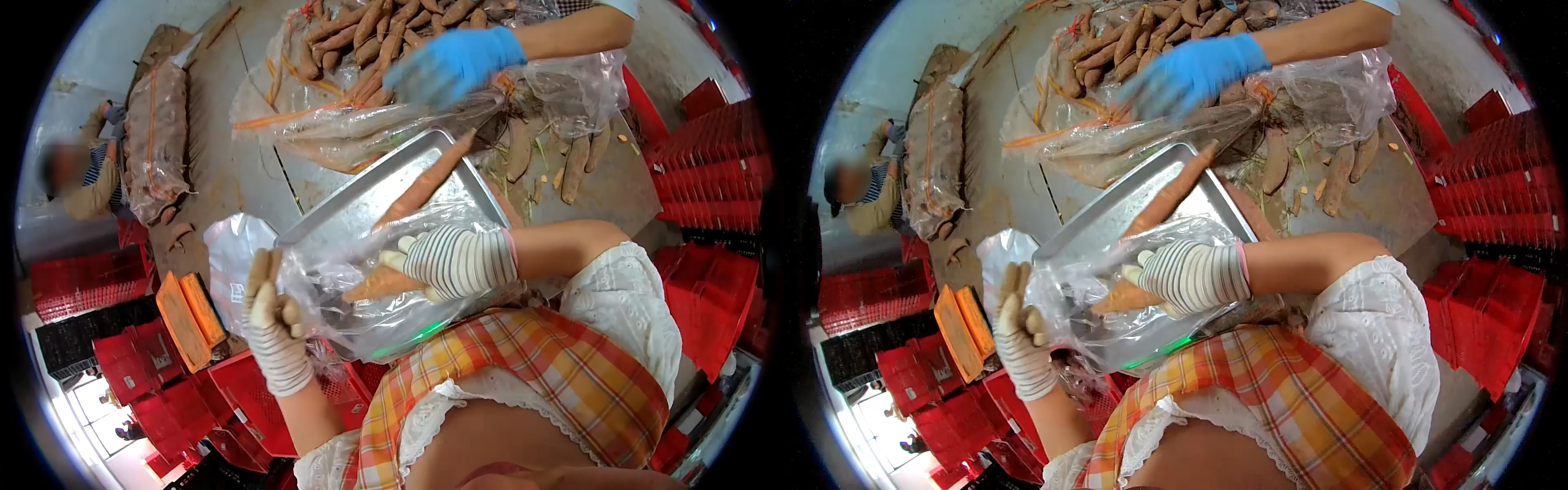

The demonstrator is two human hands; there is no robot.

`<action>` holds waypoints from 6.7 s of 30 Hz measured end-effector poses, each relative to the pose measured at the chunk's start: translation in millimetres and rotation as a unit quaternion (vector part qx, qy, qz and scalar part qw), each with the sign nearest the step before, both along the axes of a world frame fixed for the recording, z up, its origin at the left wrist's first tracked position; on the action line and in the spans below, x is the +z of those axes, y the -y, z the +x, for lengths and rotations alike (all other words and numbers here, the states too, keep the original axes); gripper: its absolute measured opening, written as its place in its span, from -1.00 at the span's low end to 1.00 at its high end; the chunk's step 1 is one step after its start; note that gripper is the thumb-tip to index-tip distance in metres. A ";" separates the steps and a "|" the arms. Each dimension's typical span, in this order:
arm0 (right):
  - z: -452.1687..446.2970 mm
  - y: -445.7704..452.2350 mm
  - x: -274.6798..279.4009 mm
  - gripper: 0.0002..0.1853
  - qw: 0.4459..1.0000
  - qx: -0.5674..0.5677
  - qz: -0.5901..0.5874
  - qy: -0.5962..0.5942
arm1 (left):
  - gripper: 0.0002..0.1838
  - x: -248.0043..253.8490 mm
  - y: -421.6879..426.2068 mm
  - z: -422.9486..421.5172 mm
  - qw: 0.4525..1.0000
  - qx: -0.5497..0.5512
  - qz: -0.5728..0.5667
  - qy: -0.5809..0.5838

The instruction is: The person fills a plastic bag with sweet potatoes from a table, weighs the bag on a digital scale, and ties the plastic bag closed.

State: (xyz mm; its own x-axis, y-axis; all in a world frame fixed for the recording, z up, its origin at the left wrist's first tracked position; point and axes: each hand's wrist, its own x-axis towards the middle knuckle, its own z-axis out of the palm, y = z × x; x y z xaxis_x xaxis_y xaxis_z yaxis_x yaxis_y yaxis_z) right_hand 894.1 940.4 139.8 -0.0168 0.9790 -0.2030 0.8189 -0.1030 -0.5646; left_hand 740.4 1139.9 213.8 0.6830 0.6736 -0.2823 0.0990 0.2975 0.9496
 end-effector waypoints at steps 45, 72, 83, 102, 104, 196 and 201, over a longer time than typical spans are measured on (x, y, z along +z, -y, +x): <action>45.5 55.1 18.2 -0.58 0.904 -0.270 0.295 0.154 | -0.60 241.9 -30.3 -160.1 0.662 0.204 0.718 -0.060; 51.2 0.8 -22.3 -0.66 0.948 -0.197 0.171 0.180 | -0.53 273.8 40.1 -97.1 0.873 -0.129 0.357 0.306; 86.4 71.6 27.4 -0.66 0.575 -0.337 0.286 -0.689 | -0.47 308.0 37.1 -40.8 0.859 -0.348 0.225 0.301; 58.1 72.8 59.2 -0.63 0.671 -0.228 0.207 -0.674 | -0.34 69.3 59.1 100.6 0.970 -0.219 0.097 -0.038; 60.3 70.1 48.7 -0.57 0.683 -0.262 0.154 -0.665 | -0.36 50.8 51.4 118.6 0.968 -0.239 0.067 -0.026; 2.4 -92.6 -11.8 -0.84 0.987 0.004 0.073 -0.142 | 0.16 -74.0 -21.0 4.6 0.809 -0.422 0.364 -0.188; 14.6 -96.9 -4.2 -0.86 0.982 0.149 0.117 -0.025 | 0.12 -85.2 -23.9 4.3 0.846 -0.410 0.304 -0.155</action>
